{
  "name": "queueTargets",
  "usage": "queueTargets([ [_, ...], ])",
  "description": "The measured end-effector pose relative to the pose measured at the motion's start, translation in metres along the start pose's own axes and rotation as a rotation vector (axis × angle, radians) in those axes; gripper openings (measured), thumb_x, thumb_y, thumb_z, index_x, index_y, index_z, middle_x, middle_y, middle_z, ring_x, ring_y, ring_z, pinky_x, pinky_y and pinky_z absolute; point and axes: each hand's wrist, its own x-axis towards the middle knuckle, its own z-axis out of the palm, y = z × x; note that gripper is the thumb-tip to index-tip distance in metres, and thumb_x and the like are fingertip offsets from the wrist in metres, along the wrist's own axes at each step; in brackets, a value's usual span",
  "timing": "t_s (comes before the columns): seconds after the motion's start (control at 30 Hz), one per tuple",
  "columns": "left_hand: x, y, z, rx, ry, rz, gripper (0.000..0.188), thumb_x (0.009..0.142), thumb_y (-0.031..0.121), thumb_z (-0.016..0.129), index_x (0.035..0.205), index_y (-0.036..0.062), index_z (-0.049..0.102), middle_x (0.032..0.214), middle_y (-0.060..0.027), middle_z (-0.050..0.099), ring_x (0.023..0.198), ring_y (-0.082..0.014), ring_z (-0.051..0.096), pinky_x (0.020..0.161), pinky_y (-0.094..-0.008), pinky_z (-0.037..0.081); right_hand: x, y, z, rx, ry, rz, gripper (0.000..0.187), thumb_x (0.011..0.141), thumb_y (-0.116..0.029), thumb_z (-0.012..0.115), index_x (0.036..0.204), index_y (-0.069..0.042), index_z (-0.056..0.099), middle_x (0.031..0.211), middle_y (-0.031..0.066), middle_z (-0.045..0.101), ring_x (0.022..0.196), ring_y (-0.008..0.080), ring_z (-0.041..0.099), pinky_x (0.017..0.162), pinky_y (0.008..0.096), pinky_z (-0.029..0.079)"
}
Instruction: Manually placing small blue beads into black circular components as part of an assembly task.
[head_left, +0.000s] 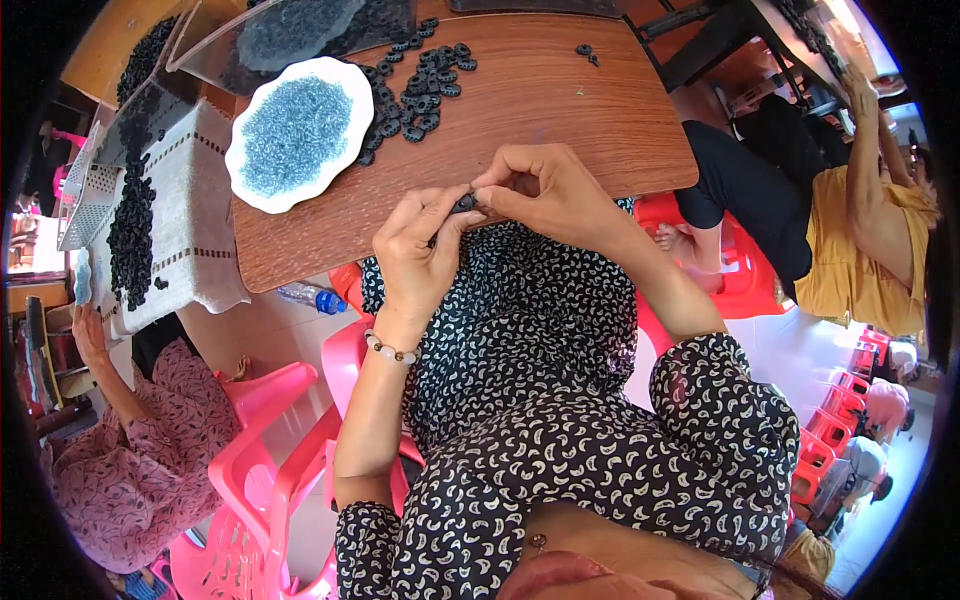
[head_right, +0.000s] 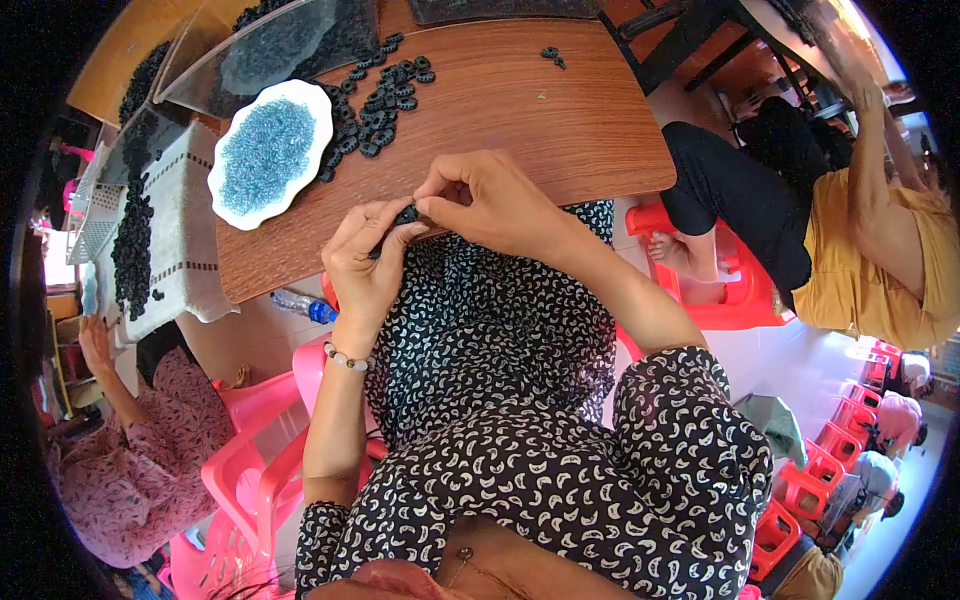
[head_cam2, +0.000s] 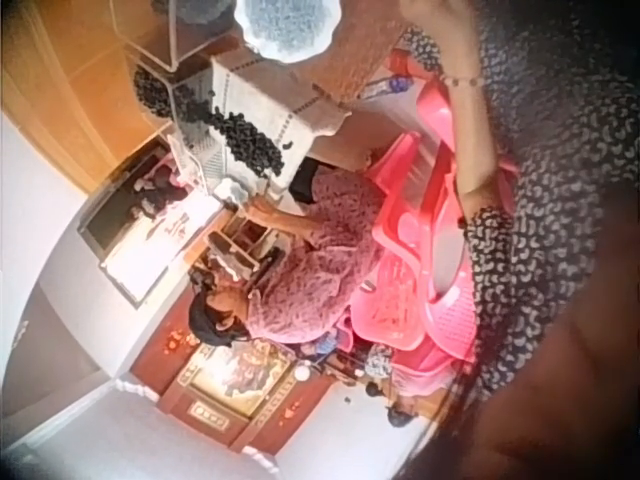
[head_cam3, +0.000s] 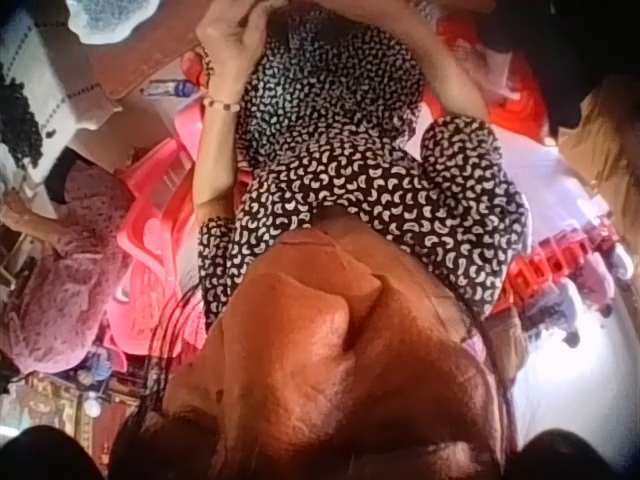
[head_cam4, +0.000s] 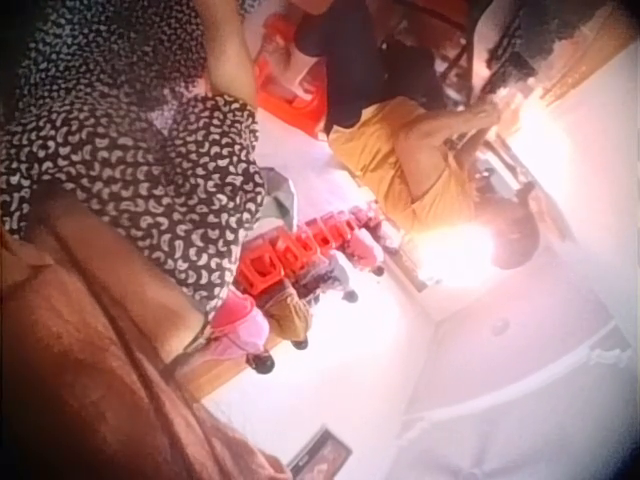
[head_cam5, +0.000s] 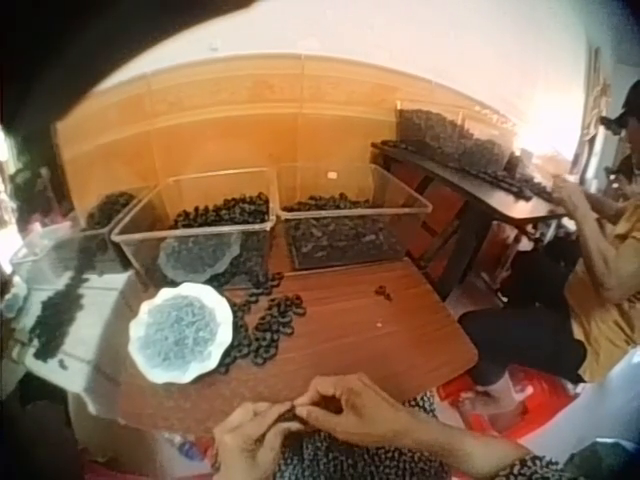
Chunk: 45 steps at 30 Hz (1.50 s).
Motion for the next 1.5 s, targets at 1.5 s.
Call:
queueTargets([
  [1.5, 0.004, 0.024, -0.004, 0.056, 0.092, 0.029, 0.031, 0.074, 0.007, 0.082, 0.105, 0.0112, 0.079, 0.108, -0.0056, 0.066, 0.095, -0.0234, 0.057, 0.08, -0.0334, 0.049, 0.005, 0.023, -0.005, 0.749, -0.453, 0.198, 0.057, 0.104, -0.047, 0.051, 0.128, 0.004, 0.06, 0.111, 0.0113, 0.069, 0.103, 0.0171, 0.067, 0.092, 0.0339, 0.057],
])
